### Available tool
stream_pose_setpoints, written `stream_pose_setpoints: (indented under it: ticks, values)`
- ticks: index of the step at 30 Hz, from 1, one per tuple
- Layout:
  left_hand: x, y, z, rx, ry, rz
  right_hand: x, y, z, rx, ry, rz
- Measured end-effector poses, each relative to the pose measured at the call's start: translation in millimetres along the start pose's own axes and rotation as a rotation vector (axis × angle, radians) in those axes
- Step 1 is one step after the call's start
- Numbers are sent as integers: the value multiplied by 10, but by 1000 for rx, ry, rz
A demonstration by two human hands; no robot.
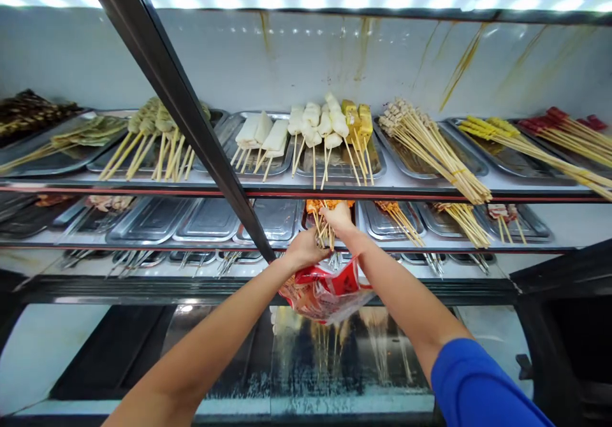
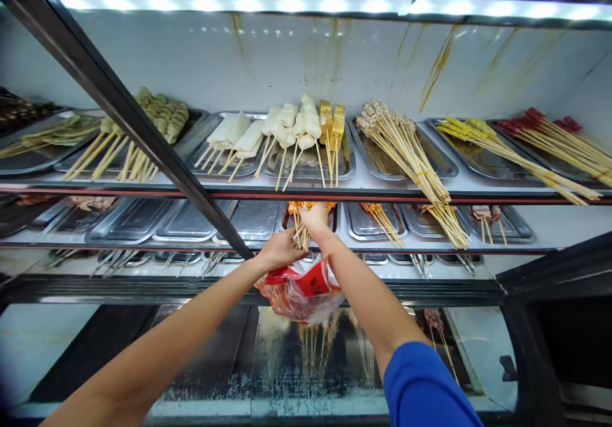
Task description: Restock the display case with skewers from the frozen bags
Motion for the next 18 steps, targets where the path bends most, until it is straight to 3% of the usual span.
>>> stream_pose_setpoints:
  ticks: [3,6,8,11,15,18]
  values:
    - [80,-105,42,76,4,-33,-99,87,-1,-1,-47,-264]
    - [104,-135,107,36,-43,-81,-198,175,-26,-53,13,-496]
    - [128,-144,109,21,-54,-103,-274,181,-91,-106,57,-533]
    - [198,-148,47,72,12,-166,-368,45,-273,-156,123,-331]
    - [200,-88,-84,138,66,-198,-286,-235,-624,-221,305,68]
    - [177,-129,-139,204,55,-152,-198,-349,-825,-312,399,139]
Point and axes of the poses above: each hand's wrist, its own z-axis towards the middle knuckle, its own x-axis out of the palm, y = z × x, the point moved 10 cm from there along z, towards the middle knuckle, and after that the axes turned 4 degrees about y, right-handed, at the moved point
